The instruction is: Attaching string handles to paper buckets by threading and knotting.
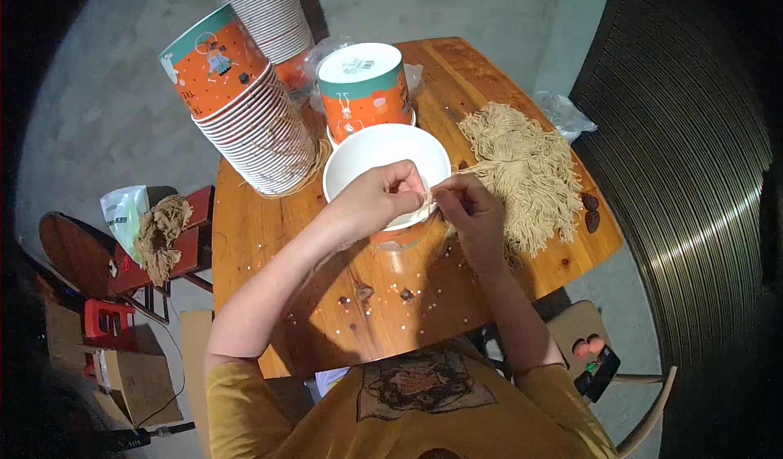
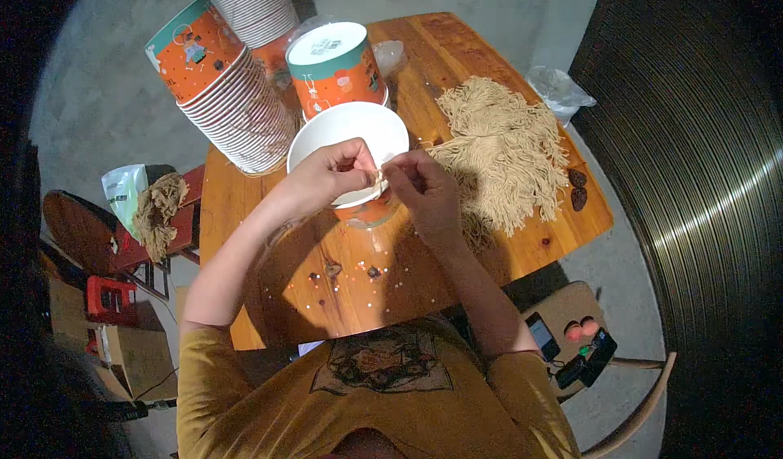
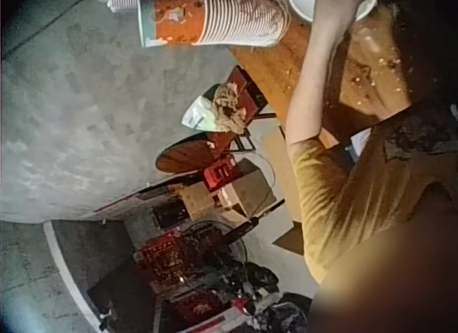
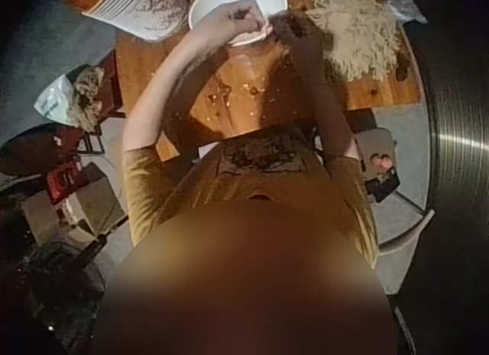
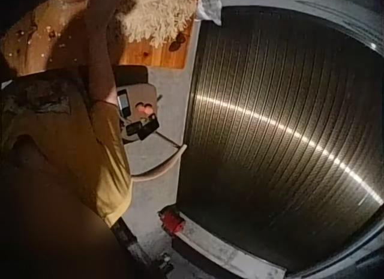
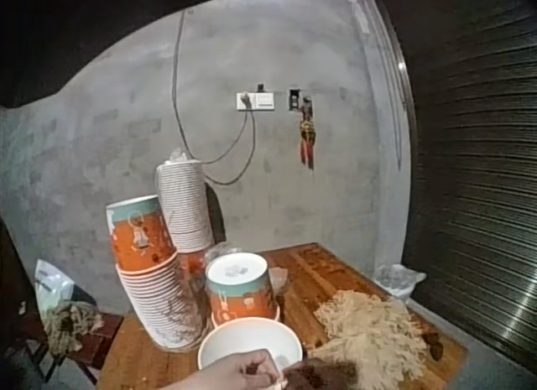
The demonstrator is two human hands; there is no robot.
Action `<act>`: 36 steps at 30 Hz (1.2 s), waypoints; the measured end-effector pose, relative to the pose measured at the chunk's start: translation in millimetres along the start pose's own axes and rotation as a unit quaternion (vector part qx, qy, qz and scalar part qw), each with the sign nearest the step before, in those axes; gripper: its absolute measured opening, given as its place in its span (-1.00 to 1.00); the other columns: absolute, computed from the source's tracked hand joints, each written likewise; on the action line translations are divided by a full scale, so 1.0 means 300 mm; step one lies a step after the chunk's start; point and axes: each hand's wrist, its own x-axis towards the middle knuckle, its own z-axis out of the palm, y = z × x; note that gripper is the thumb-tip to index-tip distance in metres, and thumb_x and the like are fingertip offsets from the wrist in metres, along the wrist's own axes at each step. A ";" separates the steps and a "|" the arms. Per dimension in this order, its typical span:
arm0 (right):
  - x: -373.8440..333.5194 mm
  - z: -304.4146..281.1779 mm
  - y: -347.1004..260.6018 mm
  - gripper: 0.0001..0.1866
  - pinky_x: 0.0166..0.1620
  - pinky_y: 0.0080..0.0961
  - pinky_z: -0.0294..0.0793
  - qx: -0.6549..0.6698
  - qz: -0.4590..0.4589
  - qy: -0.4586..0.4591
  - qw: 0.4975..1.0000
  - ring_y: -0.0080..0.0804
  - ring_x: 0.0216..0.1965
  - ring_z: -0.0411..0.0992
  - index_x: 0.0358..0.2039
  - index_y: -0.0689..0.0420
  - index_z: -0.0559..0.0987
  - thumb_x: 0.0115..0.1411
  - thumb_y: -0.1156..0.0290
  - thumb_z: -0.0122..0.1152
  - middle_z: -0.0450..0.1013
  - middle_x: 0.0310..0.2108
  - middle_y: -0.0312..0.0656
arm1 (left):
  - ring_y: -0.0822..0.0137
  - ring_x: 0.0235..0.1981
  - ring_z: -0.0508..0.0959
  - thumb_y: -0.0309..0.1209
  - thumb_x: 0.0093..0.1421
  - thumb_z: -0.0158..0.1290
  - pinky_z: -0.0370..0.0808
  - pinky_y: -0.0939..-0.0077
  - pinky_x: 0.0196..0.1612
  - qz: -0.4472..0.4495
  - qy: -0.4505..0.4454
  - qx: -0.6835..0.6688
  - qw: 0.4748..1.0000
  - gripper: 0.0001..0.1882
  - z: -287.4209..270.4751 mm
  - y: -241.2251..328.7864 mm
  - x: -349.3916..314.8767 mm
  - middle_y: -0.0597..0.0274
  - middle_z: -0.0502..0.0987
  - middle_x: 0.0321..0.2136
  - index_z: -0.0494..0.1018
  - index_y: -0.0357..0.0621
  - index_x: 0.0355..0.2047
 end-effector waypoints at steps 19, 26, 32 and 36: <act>0.010 -0.006 0.014 -0.83 -0.31 -0.69 0.32 -0.003 0.012 -0.035 0.999 -0.70 -0.46 0.29 -0.38 0.18 0.48 0.25 0.34 0.07 0.36 -0.52 -0.42 | 0.52 -0.50 0.38 -0.32 0.17 0.06 0.38 0.54 -0.38 -0.012 0.018 0.103 0.994 -0.76 0.020 -0.001 -0.024 0.31 0.43 -0.58 0.42 -0.29 -0.41; 0.015 -0.011 0.017 -0.83 -0.36 -0.72 0.30 0.014 0.018 -0.007 1.000 -0.74 -0.47 0.26 -0.39 0.18 0.48 0.23 0.34 0.10 0.35 -0.54 -0.45 | 0.61 -0.46 0.31 -0.34 0.23 0.04 0.32 0.66 -0.38 -0.047 0.054 0.164 0.984 -0.81 0.022 0.031 -0.044 0.45 0.37 -0.52 0.39 -0.21 -0.41; 0.015 -0.010 0.019 -0.84 -0.36 -0.73 0.29 0.013 0.032 -0.006 0.999 -0.74 -0.47 0.26 -0.39 0.18 0.48 0.22 0.34 0.12 0.35 -0.55 -0.45 | 0.59 -0.46 0.30 -0.42 0.21 0.02 0.32 0.68 -0.35 -0.011 0.083 0.111 0.990 -0.88 0.023 0.022 -0.047 0.45 0.36 -0.52 0.37 -0.22 -0.37; 0.018 -0.004 0.020 -0.84 -0.34 -0.72 0.30 0.023 0.021 -0.015 0.999 -0.74 -0.46 0.27 -0.39 0.18 0.48 0.21 0.35 0.12 0.36 -0.54 -0.44 | 0.50 -0.51 0.38 -0.45 0.15 -0.02 0.36 0.54 -0.45 0.032 0.096 0.084 0.991 -0.85 0.026 -0.006 -0.042 0.29 0.41 -0.56 0.37 -0.29 -0.31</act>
